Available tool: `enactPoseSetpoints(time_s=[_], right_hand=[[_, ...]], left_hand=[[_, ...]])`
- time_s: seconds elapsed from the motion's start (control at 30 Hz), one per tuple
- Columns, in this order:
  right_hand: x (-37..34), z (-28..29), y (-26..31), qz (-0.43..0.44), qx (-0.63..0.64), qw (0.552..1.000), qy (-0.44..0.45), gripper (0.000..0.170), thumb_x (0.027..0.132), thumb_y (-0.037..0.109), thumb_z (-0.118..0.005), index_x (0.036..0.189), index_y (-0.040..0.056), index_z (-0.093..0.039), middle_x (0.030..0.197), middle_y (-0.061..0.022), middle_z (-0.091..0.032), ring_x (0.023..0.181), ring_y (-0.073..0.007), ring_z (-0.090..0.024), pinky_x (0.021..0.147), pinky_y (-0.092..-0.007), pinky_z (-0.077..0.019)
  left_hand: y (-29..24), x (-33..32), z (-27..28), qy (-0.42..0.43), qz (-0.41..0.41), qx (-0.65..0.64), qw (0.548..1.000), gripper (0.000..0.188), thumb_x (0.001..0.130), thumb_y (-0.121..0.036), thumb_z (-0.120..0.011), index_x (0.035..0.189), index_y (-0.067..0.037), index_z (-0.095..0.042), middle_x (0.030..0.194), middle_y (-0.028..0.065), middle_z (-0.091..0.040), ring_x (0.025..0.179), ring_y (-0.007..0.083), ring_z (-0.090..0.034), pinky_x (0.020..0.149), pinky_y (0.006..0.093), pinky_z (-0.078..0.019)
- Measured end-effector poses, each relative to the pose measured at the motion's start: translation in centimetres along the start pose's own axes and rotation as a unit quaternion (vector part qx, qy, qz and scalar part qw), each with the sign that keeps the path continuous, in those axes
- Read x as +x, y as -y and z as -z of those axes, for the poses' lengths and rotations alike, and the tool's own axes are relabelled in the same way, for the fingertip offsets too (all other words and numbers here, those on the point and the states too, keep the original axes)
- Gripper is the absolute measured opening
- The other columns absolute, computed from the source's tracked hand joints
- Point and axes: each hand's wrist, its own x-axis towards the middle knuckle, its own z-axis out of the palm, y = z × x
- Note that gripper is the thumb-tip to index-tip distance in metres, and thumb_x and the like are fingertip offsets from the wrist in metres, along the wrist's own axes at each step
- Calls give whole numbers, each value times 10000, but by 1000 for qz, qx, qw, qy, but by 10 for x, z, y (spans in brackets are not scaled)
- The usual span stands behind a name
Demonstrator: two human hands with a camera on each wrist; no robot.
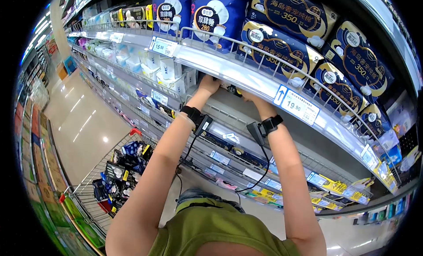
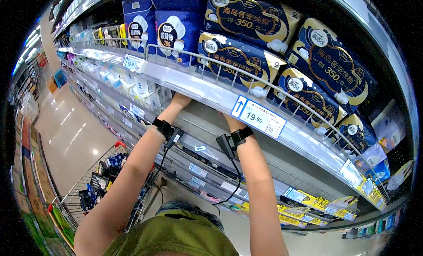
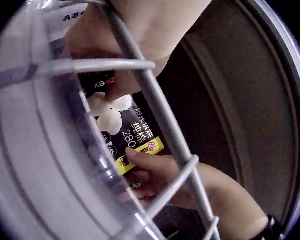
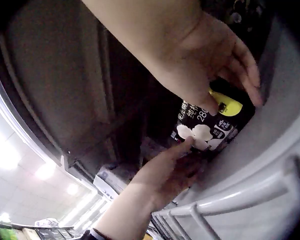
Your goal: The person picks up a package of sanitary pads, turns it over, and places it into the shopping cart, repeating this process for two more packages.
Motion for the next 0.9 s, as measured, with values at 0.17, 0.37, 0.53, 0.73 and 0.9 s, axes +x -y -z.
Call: enactPoseSetpoints(time_s=[0.17,0.37,0.53,0.73,0.9], right_hand=[[27,-39,-66,337,-69,871,-351,212,708,145,-546,901,60,-558,862,-137,-560,819,-297,-522,696,-348,-417],[-90,41,-9,196,-85,974,-76,378,770,277,-481,1074,53,-461,1021,-164,-500,909,-307,-491,789,-337,-387],[-167,39,-58,123,315,912,232,371,774,111,-498,1134,68,-421,1046,-130,-507,899,-198,-526,786,-287,-401],[-206,-39,-93,-2,403,892,207,345,800,101,-471,1136,47,-416,1015,-90,-528,892,-149,-515,760,-263,-402],[-213,-117,-90,25,309,863,398,392,803,222,-469,1141,38,-396,1066,-133,-486,952,-211,-485,790,-294,-381]], left_hand=[[-40,-8,36,-133,-4,-38,990,340,681,-108,-527,990,25,-475,968,223,-507,893,304,-503,752,323,-385],[-104,-42,92,-228,59,-285,929,190,716,-43,-511,891,29,-501,749,111,-534,718,139,-502,652,240,-393],[-111,-140,149,-228,-6,-115,967,56,720,16,-493,769,17,-521,730,92,-521,671,161,-499,614,239,-389],[-41,-288,166,-97,251,-3,963,97,712,-19,-500,808,-14,-509,684,110,-490,627,201,-508,560,258,-394],[11,-410,196,351,386,305,797,443,597,-329,-595,992,-153,-496,944,122,-489,871,308,-493,673,425,-400]])
